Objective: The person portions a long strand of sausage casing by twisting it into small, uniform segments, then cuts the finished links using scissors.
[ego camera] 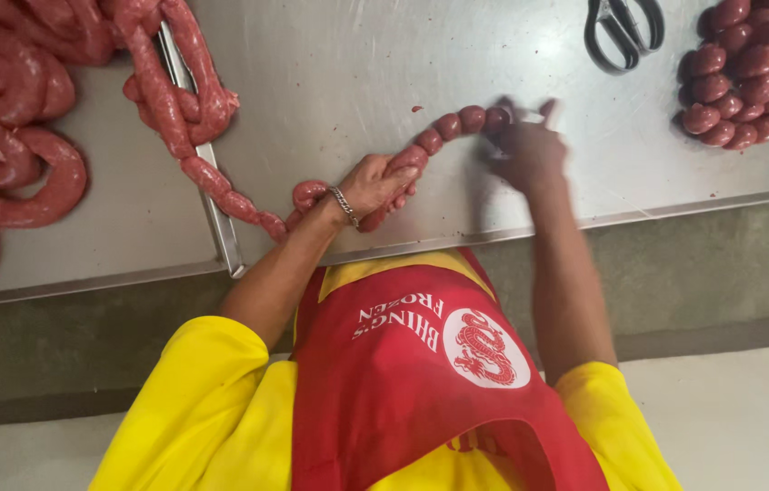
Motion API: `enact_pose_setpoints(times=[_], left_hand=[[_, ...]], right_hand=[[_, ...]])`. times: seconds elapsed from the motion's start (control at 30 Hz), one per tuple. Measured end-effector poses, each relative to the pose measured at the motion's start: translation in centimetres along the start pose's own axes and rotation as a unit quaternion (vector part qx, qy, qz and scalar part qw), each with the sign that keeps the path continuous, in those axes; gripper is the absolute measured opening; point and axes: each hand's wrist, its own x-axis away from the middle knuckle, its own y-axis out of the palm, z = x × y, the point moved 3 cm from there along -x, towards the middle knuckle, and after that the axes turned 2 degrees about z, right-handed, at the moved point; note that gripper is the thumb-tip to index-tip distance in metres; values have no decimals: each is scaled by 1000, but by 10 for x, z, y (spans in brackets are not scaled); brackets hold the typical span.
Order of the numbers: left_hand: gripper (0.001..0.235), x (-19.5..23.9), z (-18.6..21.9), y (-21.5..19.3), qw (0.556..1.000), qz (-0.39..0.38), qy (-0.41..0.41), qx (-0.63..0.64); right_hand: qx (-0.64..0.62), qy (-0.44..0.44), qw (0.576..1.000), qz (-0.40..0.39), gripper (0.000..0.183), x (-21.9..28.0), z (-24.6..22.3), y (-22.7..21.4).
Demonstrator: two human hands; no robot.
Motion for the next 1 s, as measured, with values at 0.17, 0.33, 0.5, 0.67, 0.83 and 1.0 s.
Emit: enact_pose_setpoints(times=[0.17, 0.33, 0.5, 0.67, 0.83, 1.0], left_hand=[[40, -8, 6, 0, 987, 106, -83, -89], [49, 1, 0, 17, 990, 91, -110, 11], [44, -8, -7, 19, 992, 33, -85, 89], [27, -8, 7, 2, 975, -77, -121, 172], [27, -31, -25, 3, 892, 6, -257, 372], [35, -38, -19, 2, 923, 37, -181, 339]], right_hand=[[-91, -270, 954, 93, 82, 96, -126, -2], [-408, -179, 892, 82, 24, 137, -4, 28], [-858, -196, 394, 265, 24, 217, 196, 68], [-494, 28, 862, -114, 26, 230, 128, 138], [-870, -200, 450, -20, 46, 262, 162, 167], [-600, 248, 761, 6, 33, 247, 177, 279]])
